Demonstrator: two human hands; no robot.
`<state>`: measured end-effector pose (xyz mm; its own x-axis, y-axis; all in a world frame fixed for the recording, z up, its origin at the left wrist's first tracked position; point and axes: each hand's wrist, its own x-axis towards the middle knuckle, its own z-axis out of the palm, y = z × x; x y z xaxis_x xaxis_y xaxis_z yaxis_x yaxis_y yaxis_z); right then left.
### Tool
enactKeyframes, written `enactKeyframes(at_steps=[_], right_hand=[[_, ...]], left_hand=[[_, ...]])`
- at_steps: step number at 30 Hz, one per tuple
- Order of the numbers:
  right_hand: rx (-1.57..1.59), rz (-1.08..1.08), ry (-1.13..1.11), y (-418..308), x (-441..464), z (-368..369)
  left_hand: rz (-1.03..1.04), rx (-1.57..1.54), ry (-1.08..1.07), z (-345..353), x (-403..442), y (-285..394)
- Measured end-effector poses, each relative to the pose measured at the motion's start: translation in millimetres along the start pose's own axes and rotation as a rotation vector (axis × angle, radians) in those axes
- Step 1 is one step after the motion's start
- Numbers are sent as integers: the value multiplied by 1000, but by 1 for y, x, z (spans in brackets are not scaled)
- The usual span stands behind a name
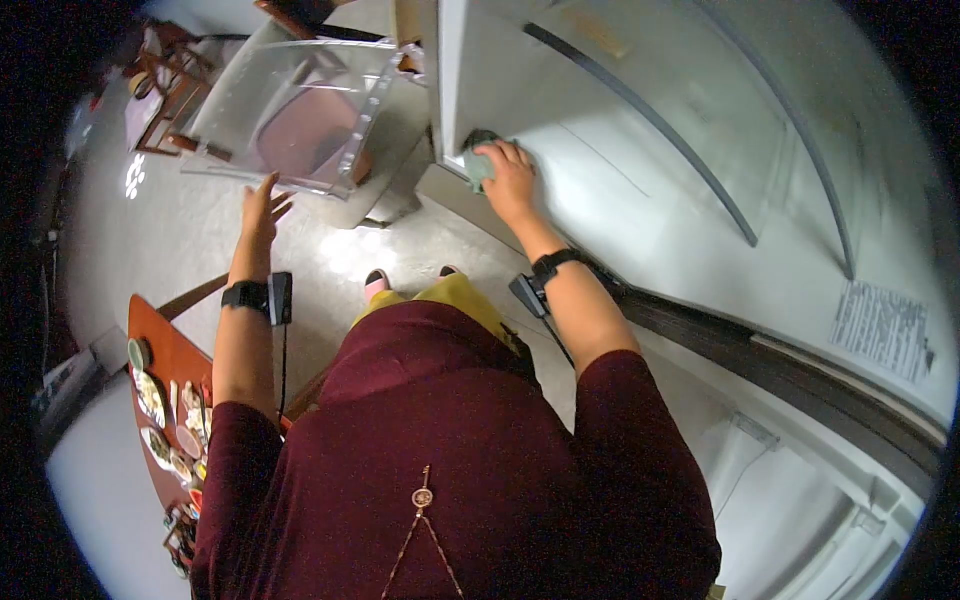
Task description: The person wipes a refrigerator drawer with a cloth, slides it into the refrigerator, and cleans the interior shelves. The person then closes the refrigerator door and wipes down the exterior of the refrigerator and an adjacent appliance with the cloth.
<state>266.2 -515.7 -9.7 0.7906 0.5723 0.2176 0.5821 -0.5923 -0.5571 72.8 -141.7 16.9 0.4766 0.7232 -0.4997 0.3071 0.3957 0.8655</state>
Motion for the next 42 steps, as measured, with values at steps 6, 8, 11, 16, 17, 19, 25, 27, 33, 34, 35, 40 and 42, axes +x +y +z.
enactKeyframes(at_steps=[6, 8, 11, 16, 17, 19, 25, 27, 33, 34, 35, 40, 42], right_hand=[[-44, -26, -42, -18, -18, -1], [-18, -33, -61, -26, -24, -3], [137, 39, -154, -31, -33, -2], [439, 284, -204, -31, -62, 11], [434, 267, -181, -27, -68, 14], [465, 384, -196, -26, -80, 16], [481, 559, -77, -71, -88, 9], [484, 648, -64, -84, -88, 12], [696, 654, -1, -94, -97, 39], [699, 656, -3, -106, -97, 37], [702, 657, -1, -114, -98, 37], [680, 641, 6, -123, -113, 48], [661, 638, 5, -124, -118, 49]], left_hand=[[-201, -109, -82, 6, 5, 9], [-228, -80, -69, 3, 15, 13], [-285, -135, -128, 1, 31, 11], [-299, -195, -127, -10, 26, 7], [-309, -273, -163, -17, 24, 3], [-301, -334, -225, -33, 12, -3], [-230, -444, -344, -73, -22, -20], [-206, -437, -374, -85, -31, -24], [-128, -383, -480, -135, -52, -29], [-125, -385, -474, -139, -60, -25], [-126, -382, -434, -140, -75, -17], [-129, -405, -405, -159, -101, -24], [-138, -320, -473, -167, -106, -29]])
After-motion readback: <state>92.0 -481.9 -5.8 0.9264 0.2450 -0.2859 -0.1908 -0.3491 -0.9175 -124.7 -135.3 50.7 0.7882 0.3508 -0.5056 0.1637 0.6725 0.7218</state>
